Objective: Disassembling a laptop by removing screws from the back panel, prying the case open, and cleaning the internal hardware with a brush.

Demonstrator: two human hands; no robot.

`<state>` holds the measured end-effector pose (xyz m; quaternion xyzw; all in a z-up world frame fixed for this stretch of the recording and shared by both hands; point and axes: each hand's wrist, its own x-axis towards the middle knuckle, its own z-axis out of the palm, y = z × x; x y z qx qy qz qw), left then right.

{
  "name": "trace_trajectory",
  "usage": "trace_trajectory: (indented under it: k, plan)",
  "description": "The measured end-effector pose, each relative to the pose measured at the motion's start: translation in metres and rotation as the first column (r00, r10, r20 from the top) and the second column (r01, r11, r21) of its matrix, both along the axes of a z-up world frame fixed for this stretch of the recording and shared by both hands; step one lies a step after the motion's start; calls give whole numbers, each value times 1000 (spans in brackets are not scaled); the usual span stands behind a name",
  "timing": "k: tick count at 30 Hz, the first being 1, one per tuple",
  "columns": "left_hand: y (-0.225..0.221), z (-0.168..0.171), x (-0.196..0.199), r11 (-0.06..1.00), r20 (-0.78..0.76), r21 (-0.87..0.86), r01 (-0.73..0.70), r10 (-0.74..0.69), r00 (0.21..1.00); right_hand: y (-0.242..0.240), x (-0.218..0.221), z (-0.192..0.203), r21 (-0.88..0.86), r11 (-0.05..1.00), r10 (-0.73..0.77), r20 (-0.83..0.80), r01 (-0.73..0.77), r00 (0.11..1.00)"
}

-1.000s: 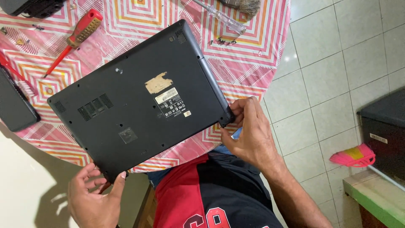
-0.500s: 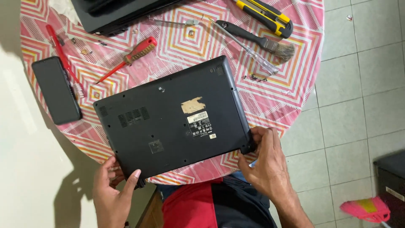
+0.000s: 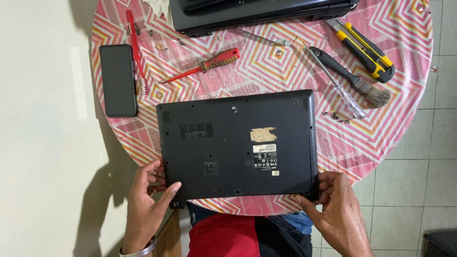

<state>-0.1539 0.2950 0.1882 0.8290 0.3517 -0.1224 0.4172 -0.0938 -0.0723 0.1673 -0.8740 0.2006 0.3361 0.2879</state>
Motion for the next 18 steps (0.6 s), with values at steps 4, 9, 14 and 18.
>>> trace_trajectory:
  k: [4,9,14,18]
  plan:
    - [1,-6,18,997,154,-56,-61,69,986,11,13,13,37,997,-71,4,71,997]
    - [0,-23,37,985,249,162,-58,16,968,18,22,7,56,996,-75,174,66,982]
    - [-12,-41,39,933,363,354,-59,-79,929,15,20,4,92,993,-87,215,69,973]
    - [-12,-40,44,957,420,276,-94,-32,907,21,33,9,48,992,-123,150,117,981]
